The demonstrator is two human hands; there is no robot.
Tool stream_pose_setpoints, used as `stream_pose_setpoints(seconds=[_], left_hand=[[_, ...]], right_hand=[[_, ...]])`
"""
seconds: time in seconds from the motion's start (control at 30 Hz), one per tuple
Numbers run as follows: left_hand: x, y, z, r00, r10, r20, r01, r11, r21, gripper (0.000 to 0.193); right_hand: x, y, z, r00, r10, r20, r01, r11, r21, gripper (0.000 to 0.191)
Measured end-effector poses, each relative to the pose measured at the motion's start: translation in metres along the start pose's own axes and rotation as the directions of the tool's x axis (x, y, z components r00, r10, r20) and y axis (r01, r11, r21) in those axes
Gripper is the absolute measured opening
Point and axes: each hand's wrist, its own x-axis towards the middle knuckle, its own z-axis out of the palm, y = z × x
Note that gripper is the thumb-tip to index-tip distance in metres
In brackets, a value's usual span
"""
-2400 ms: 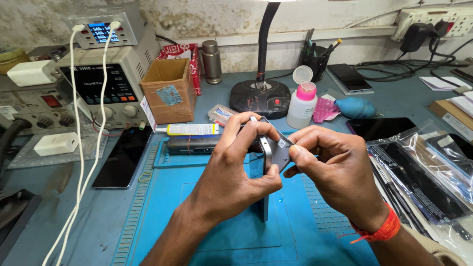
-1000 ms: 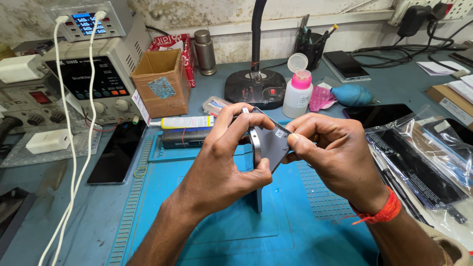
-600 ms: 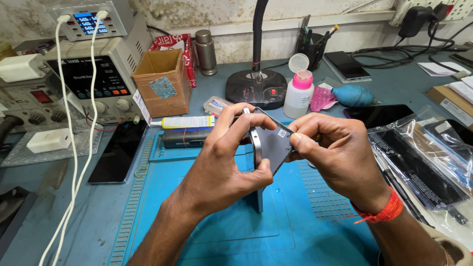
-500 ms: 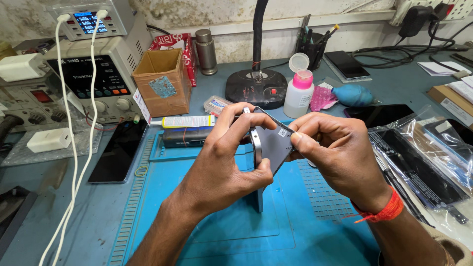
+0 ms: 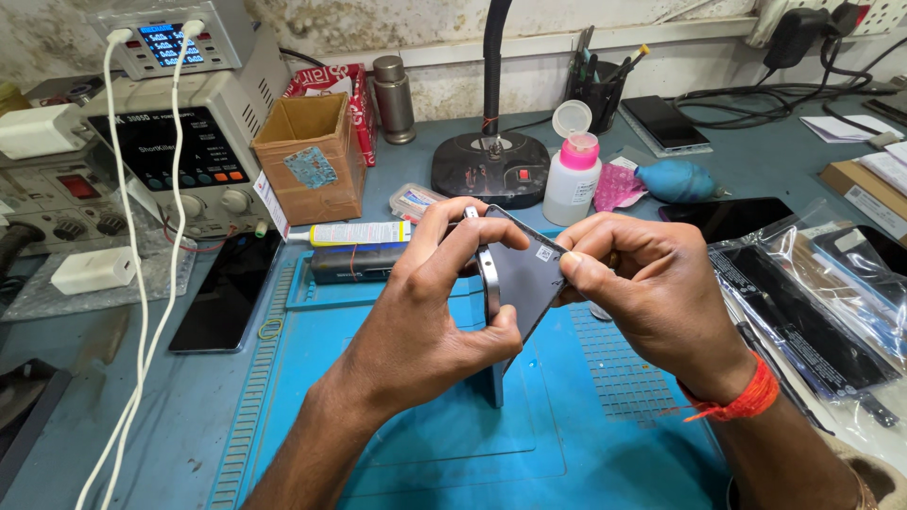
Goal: The person holds a smartphone and applies liquid from a small bottle onto its back edge, then works a thin metal pry blade along the seam. They continue prying around the edge and peel the back cover off the phone, exposing the internal battery compartment.
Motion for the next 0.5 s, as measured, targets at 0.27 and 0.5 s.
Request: stream_pose_setpoints(seconds=[0.27,0.5], left_hand=[[-0.0002,0.0002,-0.0004,1.000,-0.010,0.004,0.010,1.000,-0.003,0.050],[0.0002,-0.0001,0.0002,1.000,-0.009,0.005,0.009,1.000,-0.004,0.050]], right_hand=[[0.0009,0.0008,-0.0021,1.000,0.005,0.005,-0.005,1.000,0.008,0.013],[0.0012,0.0016,-0.0047,1.000,0.013,0.007,-0.013,1.000,-0.008,0.013]])
